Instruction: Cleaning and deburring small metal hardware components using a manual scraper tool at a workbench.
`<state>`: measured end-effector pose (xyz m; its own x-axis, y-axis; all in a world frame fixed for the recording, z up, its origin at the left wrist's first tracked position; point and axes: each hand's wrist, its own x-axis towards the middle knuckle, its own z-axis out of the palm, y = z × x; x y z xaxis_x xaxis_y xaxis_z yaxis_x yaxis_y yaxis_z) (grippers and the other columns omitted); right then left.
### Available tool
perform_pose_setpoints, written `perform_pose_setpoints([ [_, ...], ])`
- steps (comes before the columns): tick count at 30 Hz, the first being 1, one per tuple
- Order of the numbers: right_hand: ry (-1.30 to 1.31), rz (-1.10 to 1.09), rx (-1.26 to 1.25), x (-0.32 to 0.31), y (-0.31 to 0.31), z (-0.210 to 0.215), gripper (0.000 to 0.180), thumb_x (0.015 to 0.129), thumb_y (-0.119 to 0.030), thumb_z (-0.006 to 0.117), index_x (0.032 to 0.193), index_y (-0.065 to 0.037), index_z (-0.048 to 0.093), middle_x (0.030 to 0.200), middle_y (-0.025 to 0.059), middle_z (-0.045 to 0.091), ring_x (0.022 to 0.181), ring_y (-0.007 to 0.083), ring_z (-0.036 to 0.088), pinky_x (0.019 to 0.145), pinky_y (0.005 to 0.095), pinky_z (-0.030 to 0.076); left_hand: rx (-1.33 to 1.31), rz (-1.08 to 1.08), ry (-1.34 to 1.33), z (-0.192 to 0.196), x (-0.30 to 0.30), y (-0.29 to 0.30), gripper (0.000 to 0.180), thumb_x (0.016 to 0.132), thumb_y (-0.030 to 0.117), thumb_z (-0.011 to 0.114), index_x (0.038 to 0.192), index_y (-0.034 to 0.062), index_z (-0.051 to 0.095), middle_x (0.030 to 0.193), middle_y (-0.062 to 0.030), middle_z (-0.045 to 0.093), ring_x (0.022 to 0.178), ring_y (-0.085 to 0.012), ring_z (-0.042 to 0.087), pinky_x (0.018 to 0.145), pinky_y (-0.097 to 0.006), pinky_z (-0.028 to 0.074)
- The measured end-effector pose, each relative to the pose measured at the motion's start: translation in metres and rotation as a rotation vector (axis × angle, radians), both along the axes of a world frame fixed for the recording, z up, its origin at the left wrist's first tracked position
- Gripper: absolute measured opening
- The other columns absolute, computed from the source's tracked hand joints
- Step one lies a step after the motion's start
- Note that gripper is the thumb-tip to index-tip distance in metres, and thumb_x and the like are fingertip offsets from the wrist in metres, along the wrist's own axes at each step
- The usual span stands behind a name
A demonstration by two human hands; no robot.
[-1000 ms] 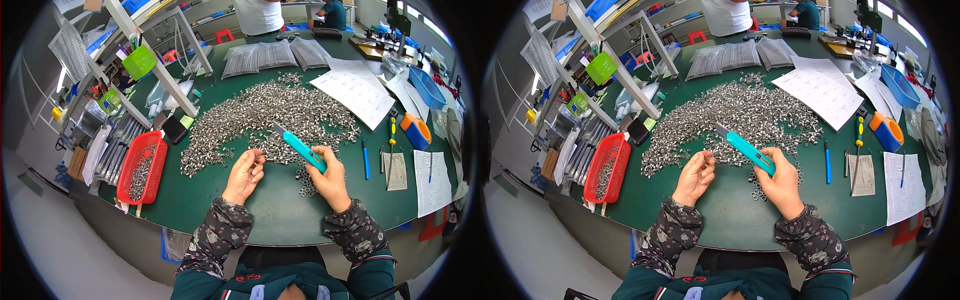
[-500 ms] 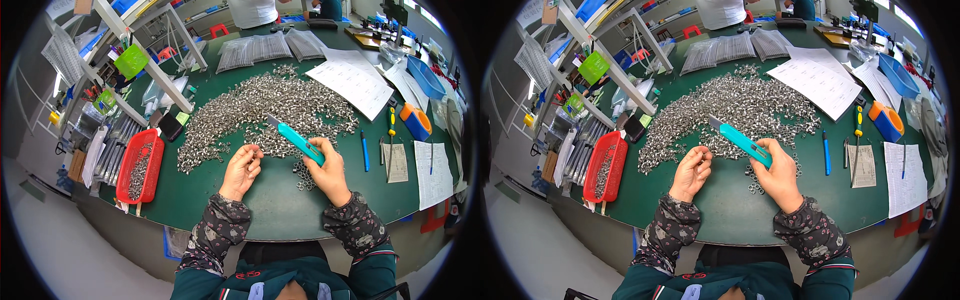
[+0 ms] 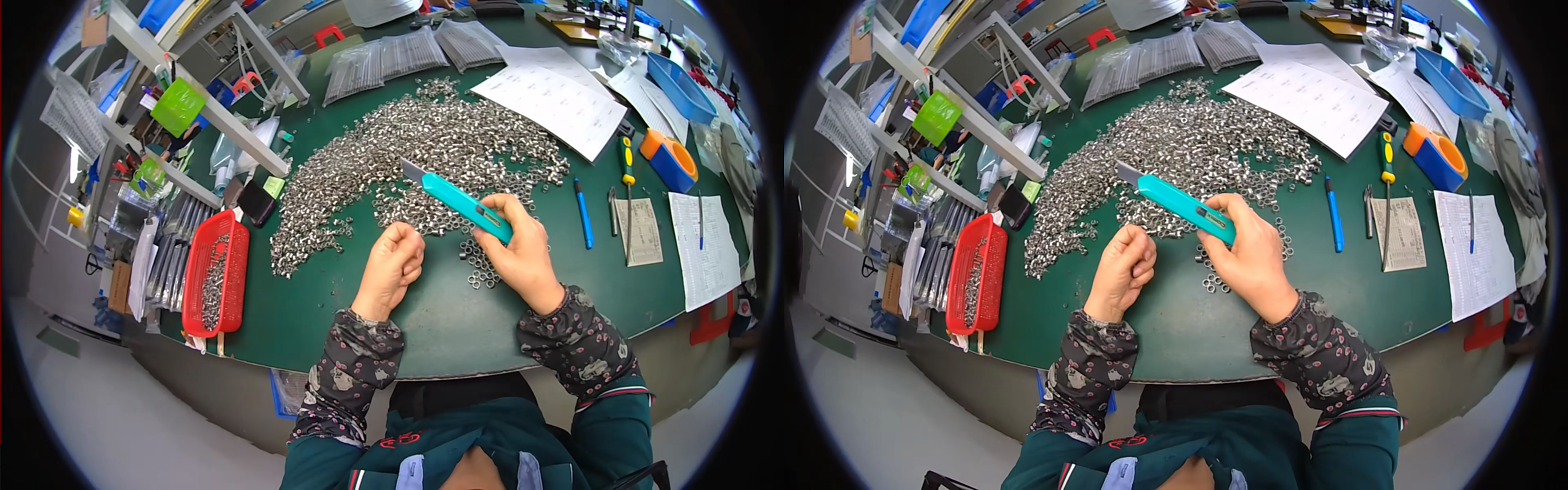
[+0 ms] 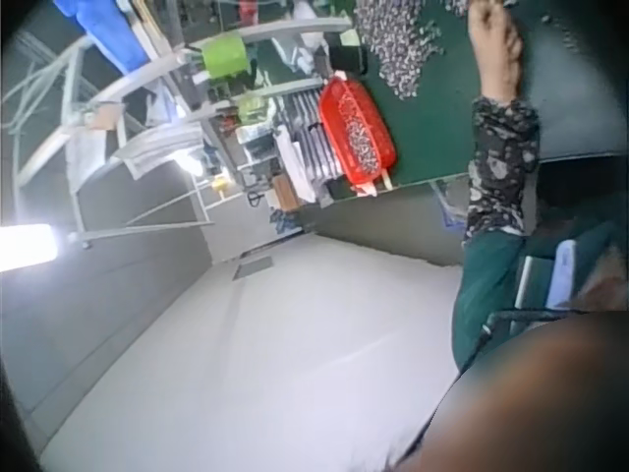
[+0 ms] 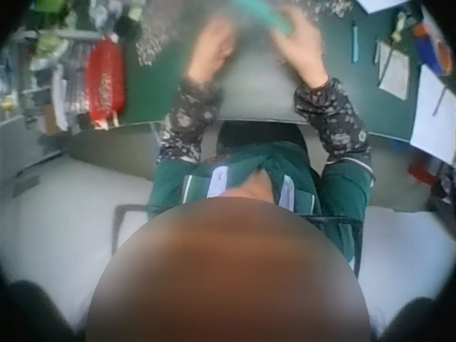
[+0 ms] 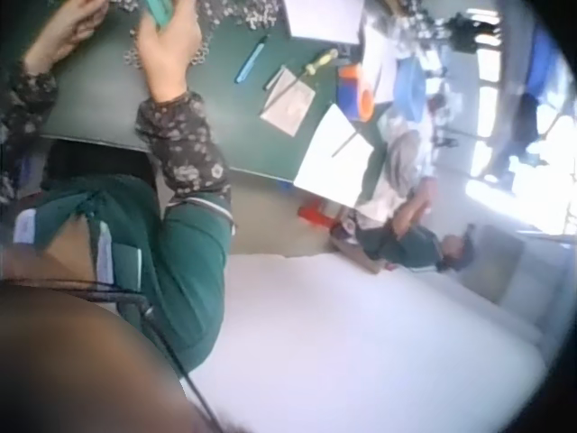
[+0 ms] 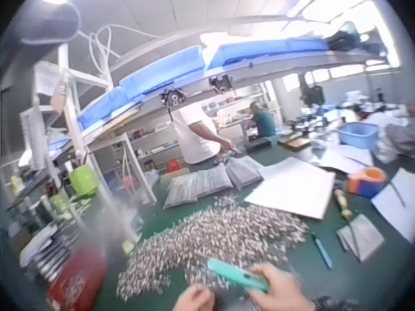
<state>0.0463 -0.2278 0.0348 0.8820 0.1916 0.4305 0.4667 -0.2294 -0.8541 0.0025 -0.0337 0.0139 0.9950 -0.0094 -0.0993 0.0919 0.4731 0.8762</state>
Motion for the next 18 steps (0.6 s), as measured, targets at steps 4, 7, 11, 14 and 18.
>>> perform_pose_setpoints([
  [4, -0.022, -0.003, 0.028, 0.002, 0.0, -0.006, 0.025, 0.074, -0.009, 0.062, 0.098, -0.006, 0.053, 0.078, 0.011, 0.061, 0.068, 0.0275, 0.061, 0.059, 0.0353, 0.047, 0.859, 0.002, -0.154, -0.001, 0.003, -0.028, 0.015, 0.078, 0.012, 0.066, 0.089, 0.0035, 0.06, 0.065, 0.0039, 0.047, 0.053, -0.0042, 0.042, 0.048, -0.02, 0.034],
  [7, -0.014, -0.008, -0.01, 0.002, -0.002, -0.005, 0.027, 0.074, -0.005, 0.063, 0.098, -0.003, 0.052, 0.076, 0.0093, 0.061, 0.07, 0.0171, 0.062, 0.062, 0.0287, 0.046, 1.294, 0.035, -0.288, 0.001, 0.002, -0.044, 0.016, 0.075, 0.011, 0.065, 0.089, 0.0036, 0.061, 0.073, -0.0086, 0.055, 0.061, -0.0209, 0.054, 0.058, -0.033, 0.044],
  [11, -0.005, 0.003, -0.011, 0.001, 0.0, -0.002, 0.027, 0.074, -0.005, 0.063, 0.098, -0.003, 0.052, 0.076, 0.0096, 0.061, 0.069, 0.018, 0.061, 0.062, 0.0294, 0.046, 1.397, 0.033, -0.282, -0.004, 0.003, -0.043, 0.013, 0.076, 0.012, 0.063, 0.084, 0.0027, 0.058, 0.079, -0.0114, 0.057, 0.074, -0.0294, 0.058, 0.064, -0.038, 0.046],
  [14, -0.054, -0.017, -0.001, 0.001, 0.0, -0.004, 0.027, 0.074, -0.011, 0.063, 0.098, -0.007, 0.053, 0.075, 0.0104, 0.061, 0.065, 0.0273, 0.061, 0.057, 0.0348, 0.046, 1.346, 0.011, -0.337, -0.003, 0.004, -0.039, 0.011, 0.078, 0.011, 0.062, 0.084, 0.0028, 0.057, 0.077, -0.0073, 0.057, 0.067, -0.0236, 0.057, 0.062, -0.034, 0.046],
  [18, -0.041, 0.02, -0.013, 0.001, -0.002, -0.004, 0.029, 0.074, -0.013, 0.064, 0.1, -0.007, 0.053, 0.075, 0.0112, 0.06, 0.066, 0.028, 0.061, 0.058, 0.0354, 0.046, 0.303, -0.108, 0.026, -0.001, 0.0, 0.001, 0.01, 0.088, 0.01, 0.055, 0.095, 0.0048, 0.05, 0.082, -0.0011, 0.054, 0.056, -0.003, 0.038, 0.042, -0.018, 0.031],
])
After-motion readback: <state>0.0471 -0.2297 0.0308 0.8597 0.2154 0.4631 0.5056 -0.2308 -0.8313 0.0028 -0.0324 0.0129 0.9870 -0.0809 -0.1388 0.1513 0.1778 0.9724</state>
